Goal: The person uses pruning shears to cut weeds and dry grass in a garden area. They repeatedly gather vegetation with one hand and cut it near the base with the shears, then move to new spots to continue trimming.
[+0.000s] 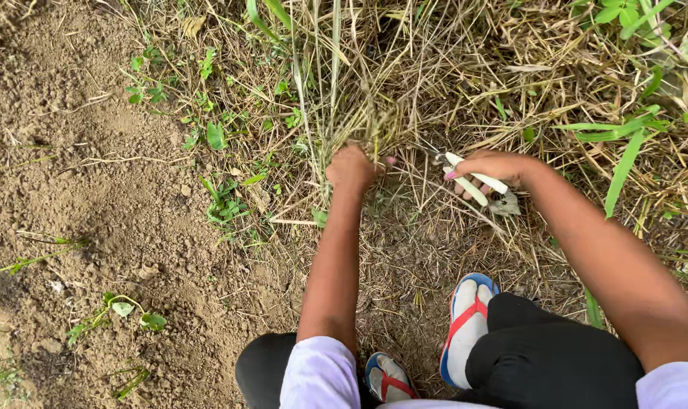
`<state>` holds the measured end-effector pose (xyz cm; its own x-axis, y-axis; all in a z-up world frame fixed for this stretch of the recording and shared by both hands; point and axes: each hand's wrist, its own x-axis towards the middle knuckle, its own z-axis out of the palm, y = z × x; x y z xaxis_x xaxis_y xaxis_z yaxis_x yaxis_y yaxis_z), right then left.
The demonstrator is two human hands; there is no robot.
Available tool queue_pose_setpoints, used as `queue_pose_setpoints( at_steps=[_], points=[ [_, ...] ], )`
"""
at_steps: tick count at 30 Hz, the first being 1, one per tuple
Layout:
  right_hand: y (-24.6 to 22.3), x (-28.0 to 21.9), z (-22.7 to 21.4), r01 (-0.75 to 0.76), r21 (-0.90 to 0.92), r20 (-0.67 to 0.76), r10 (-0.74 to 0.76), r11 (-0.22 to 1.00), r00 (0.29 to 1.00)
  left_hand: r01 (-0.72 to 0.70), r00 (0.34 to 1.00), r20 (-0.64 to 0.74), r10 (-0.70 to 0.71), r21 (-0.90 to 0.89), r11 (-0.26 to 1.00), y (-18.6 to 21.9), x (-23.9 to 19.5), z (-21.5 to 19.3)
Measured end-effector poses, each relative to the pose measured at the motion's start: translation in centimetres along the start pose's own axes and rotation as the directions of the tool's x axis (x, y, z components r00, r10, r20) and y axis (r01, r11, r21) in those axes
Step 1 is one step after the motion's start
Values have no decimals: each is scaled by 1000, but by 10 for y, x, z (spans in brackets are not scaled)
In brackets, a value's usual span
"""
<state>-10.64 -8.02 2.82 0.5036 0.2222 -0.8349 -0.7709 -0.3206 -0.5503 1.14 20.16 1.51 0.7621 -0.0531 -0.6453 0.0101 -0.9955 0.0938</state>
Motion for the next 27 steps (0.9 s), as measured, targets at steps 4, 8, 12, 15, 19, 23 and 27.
queue_pose_setpoints(
  at_steps=[4,8,12,15,19,23,27],
  points=[
    [-8,11,1,6,-87,3,-6,996,1000,-31,999,-8,34,266,963,11,3,23],
    [-9,12,-8,-6,-24,78,7,1000,997,-101,980,-156,125,153,983,-13,26,45],
    [-5,3,-22,39,6,241,-39,999,970,-250,963,-179,203,-304,919,-43,35,49],
    [-9,18,-3,41,-14,177,-38,999,983,-267,964,-124,237,-508,819,-48,30,47],
    [-20,52,41,92,-1,-51,-92,996,994,-278,959,-123,254,-566,776,-47,24,51],
    [-21,64,58,134,-168,-201,-168,977,965,-338,941,-178,288,-512,789,-53,35,59],
    [-15,55,38,127,-226,-169,-167,966,971,-349,936,-222,272,-502,791,-56,46,65]
  ],
)
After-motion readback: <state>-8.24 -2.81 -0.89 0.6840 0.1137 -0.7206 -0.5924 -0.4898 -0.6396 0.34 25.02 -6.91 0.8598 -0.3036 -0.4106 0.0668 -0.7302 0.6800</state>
